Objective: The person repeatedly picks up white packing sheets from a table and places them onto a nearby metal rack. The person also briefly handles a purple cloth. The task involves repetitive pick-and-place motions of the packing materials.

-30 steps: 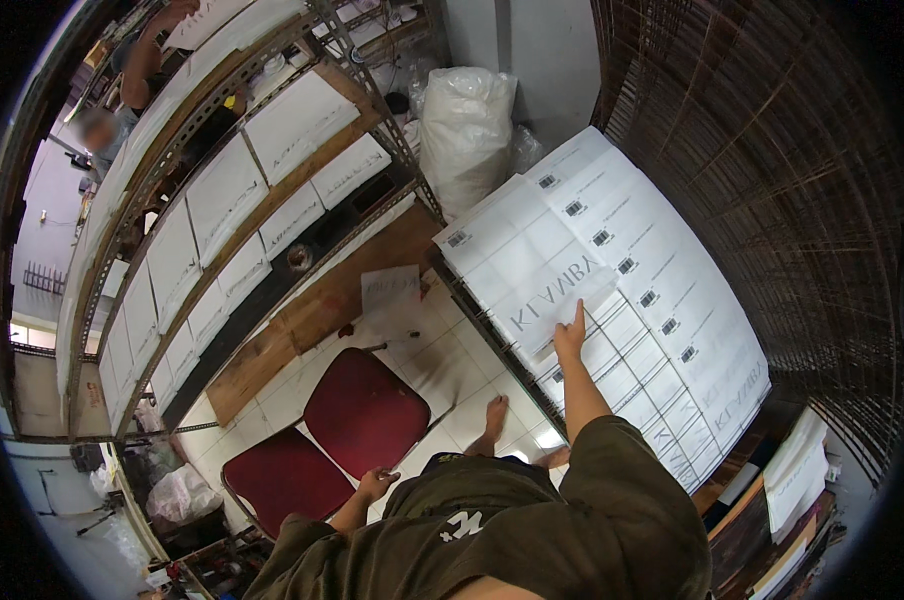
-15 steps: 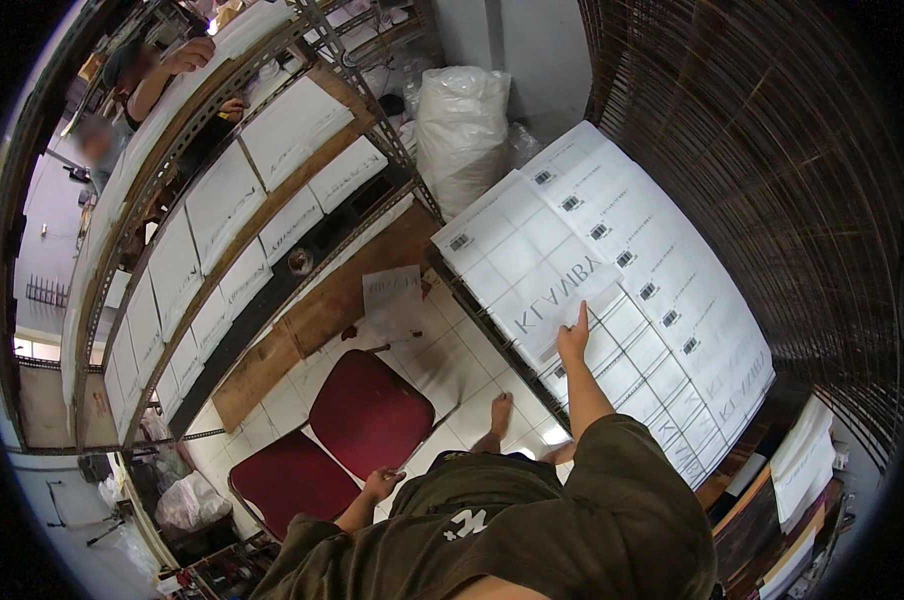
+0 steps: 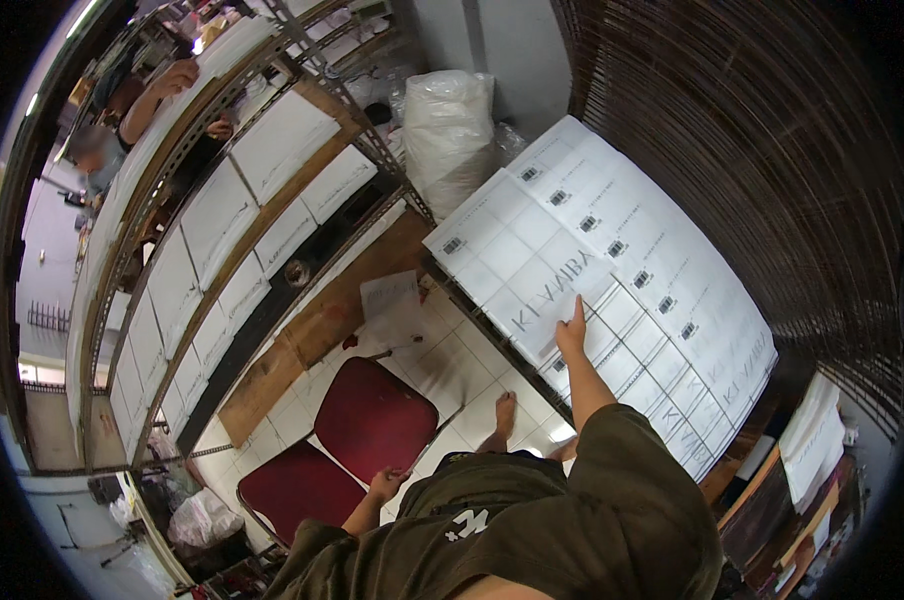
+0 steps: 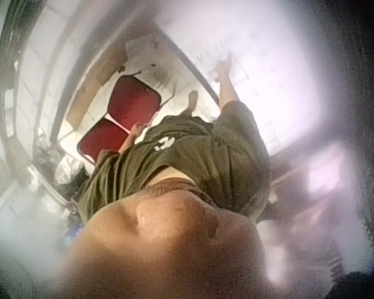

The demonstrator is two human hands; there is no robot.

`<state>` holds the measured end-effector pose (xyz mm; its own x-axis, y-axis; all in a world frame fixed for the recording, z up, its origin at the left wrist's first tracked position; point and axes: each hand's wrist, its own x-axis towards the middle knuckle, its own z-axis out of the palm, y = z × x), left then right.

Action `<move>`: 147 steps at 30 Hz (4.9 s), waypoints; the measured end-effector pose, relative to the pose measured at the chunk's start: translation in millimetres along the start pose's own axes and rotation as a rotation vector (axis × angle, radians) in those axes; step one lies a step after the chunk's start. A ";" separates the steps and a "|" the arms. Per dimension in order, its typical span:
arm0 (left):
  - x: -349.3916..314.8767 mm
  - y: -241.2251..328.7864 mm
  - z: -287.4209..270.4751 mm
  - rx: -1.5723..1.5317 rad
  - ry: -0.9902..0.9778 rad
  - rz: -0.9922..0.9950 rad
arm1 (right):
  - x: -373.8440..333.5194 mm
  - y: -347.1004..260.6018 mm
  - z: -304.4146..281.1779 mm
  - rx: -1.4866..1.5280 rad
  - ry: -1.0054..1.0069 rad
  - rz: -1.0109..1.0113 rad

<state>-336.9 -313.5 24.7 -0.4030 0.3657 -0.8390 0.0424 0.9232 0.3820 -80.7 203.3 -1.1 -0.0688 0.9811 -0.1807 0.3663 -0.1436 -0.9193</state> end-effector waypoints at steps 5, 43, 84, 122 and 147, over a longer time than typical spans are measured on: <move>-18.1 22.4 4.6 0.056 -0.013 -0.010 | -16.4 2.5 -4.6 -0.212 0.131 0.016; -9.9 211.7 221.1 0.709 -0.244 0.527 | -403.4 204.3 -570.5 1.406 1.733 0.215; 76.1 116.5 72.9 0.452 0.039 0.351 | -118.8 -324.3 -213.8 -0.166 -0.570 -0.141; -30.8 110.0 -8.9 0.310 0.037 0.132 | -52.2 42.7 -85.8 0.300 -0.017 0.063; -21.1 97.8 -7.7 0.261 0.049 0.116 | -57.1 25.8 -78.0 0.239 -0.093 0.227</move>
<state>-331.3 -231.8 82.7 -0.4252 0.4699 -0.7736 0.3216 0.8773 0.3562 5.0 153.7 12.8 -0.0990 0.9062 -0.4111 0.1554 -0.3939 -0.9059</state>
